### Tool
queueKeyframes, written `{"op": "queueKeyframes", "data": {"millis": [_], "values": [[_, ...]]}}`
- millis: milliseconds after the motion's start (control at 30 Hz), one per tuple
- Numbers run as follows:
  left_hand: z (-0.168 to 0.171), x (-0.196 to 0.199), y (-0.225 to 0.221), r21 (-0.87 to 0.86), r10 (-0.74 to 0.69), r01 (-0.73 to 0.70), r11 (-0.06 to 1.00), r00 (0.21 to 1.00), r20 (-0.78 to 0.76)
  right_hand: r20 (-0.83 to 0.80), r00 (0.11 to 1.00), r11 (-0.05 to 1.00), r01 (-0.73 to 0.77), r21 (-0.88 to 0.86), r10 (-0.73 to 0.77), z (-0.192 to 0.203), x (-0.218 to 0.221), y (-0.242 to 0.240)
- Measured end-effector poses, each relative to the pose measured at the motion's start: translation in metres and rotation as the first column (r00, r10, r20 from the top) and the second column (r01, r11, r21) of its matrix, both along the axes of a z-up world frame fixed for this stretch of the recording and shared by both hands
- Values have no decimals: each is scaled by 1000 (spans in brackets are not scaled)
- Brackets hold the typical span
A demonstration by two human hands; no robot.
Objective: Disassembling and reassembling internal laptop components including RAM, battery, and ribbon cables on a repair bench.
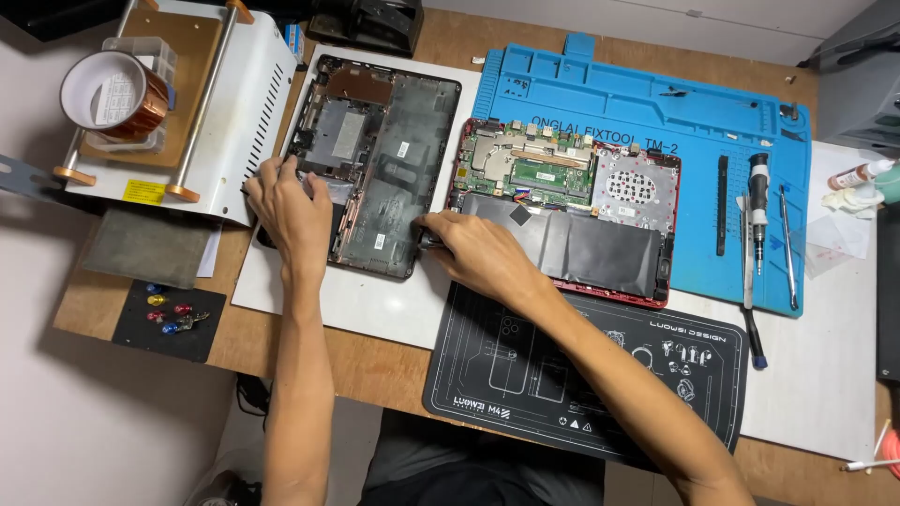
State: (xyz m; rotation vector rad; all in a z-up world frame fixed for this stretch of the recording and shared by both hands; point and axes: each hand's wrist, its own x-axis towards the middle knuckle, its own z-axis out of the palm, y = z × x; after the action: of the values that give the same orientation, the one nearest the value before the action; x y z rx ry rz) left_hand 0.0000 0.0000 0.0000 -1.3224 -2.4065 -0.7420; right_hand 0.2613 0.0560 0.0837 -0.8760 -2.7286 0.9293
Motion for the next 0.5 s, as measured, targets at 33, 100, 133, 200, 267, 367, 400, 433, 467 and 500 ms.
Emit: {"op": "queueKeyframes", "data": {"millis": [33, 100, 133, 200, 267, 367, 400, 433, 467, 500], "values": [[0, 1, 0, 1, 0, 0, 1000, 1000, 0, 0, 1000, 1000, 0, 1, 0, -1, 1, 0], [1, 4, 0, -4, 16, -16, 1000, 1000, -14, 0, 1000, 1000, -27, -14, 27, -3, 2, 0], [-1, 3, 0, -4, 14, -14, 1000, 1000, -15, 0, 1000, 1000, -25, -14, 25, -2, 3, 1], [-3, 1, 1, 2, 20, -20, 1000, 1000, -16, -29, 997, 997, -67, -28, 66, 0, 3, 3], [-3, 2, 0, 9, 21, -21, 1000, 999, -25, -33, 997, 997, -70, -32, 69, 2, 4, 4], [-2, 4, 0, 5, 15, -15, 1000, 999, -38, -32, 997, 997, -72, -35, 71, 12, 7, 7], [-1, 4, -1, -5, 10, -10, 1000, 999, -44, -28, 997, 997, -72, -35, 71, 17, 8, 7], [-1, 4, -1, -5, 10, -10, 1000, 999, -43, -27, 997, 997, -73, -34, 72, 15, 10, 11], [0, 4, -1, -9, 12, -12, 1000, 999, -43, -28, 998, 998, -57, -30, 56, 14, 12, 14], [1, 4, -1, -13, 14, -14, 1000, 999, -43, -29, 999, 999, -41, -26, 40, 12, 14, 17]]}}
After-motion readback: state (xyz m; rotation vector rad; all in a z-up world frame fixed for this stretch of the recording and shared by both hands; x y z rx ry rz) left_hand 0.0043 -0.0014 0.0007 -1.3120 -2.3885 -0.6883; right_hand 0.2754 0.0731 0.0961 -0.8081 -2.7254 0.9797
